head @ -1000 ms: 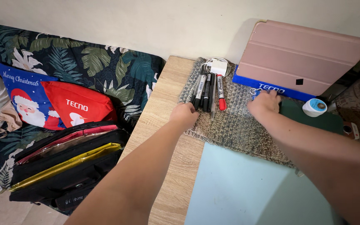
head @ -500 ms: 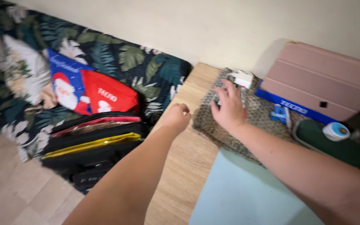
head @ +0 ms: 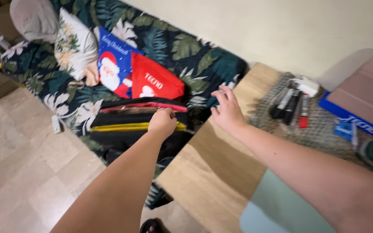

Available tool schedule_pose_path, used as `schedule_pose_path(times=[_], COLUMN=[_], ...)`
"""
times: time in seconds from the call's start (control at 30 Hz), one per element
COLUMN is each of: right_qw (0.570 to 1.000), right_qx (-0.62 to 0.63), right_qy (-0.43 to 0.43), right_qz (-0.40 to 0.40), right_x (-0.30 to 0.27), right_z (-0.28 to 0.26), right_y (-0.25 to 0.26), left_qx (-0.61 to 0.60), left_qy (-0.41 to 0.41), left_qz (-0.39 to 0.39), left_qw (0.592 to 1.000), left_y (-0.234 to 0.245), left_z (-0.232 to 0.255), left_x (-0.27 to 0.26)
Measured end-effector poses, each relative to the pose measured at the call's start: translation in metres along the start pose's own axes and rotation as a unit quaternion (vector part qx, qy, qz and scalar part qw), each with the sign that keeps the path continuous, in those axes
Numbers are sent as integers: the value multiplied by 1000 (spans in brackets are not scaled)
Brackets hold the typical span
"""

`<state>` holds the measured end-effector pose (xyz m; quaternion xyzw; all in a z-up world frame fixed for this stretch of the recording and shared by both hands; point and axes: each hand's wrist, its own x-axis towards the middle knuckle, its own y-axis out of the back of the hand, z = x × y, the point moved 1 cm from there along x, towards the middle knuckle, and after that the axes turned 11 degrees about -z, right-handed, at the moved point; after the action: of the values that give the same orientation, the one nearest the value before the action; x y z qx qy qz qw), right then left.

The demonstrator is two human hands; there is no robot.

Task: The person writes on a sheet of paper, then places the paper into a brown envelope and sets it aside. They then gather pens, scissors, and a utility knife into a blue pen holder, move markers, and zip a black bag closed before placing the pen holder on the table.

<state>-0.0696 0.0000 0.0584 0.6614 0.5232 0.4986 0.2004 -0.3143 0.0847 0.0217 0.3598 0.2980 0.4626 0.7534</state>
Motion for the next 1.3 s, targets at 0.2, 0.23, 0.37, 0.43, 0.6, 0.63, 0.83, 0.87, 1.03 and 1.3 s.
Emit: schedule_pose_path(times=[0.2,0.23,0.37,0.43,0.6,0.63,0.83,0.87,1.03,1.3], right_qw=[969,965,944,926,907,901,844,835,813,770], right_qx=[79,62,14,8,-36,-56,-179,-186,-177,-228], right_qy=[-213,-229,-286,-319,-317,-312,-300,-302,-319,-186], right_qz=[-99,-108,-161,-201,-277,-295,-407,-421,-454,-566], right_x=[14,14,17,17,15,15,18,19,16,4], right_z=[4,7,18,22,31,33,66,75,136,184], right_y=[-102,-118,-174,-194,-225,-229,-258,-262,-287,-320], left_qx=[19,40,123,151,176,176,210,212,198,104], left_qy=[73,73,71,62,54,54,26,19,-18,-179], left_qz=[-33,-48,-113,-137,-176,-181,-216,-215,-220,-147], left_qw=[997,995,983,977,967,966,953,953,955,967], left_y=[28,33,48,56,66,66,56,55,49,-4], left_z=[-98,-113,-164,-182,-216,-219,-223,-222,-221,-176], left_x=[-15,-17,-24,-24,-22,-23,-20,-19,-7,28])
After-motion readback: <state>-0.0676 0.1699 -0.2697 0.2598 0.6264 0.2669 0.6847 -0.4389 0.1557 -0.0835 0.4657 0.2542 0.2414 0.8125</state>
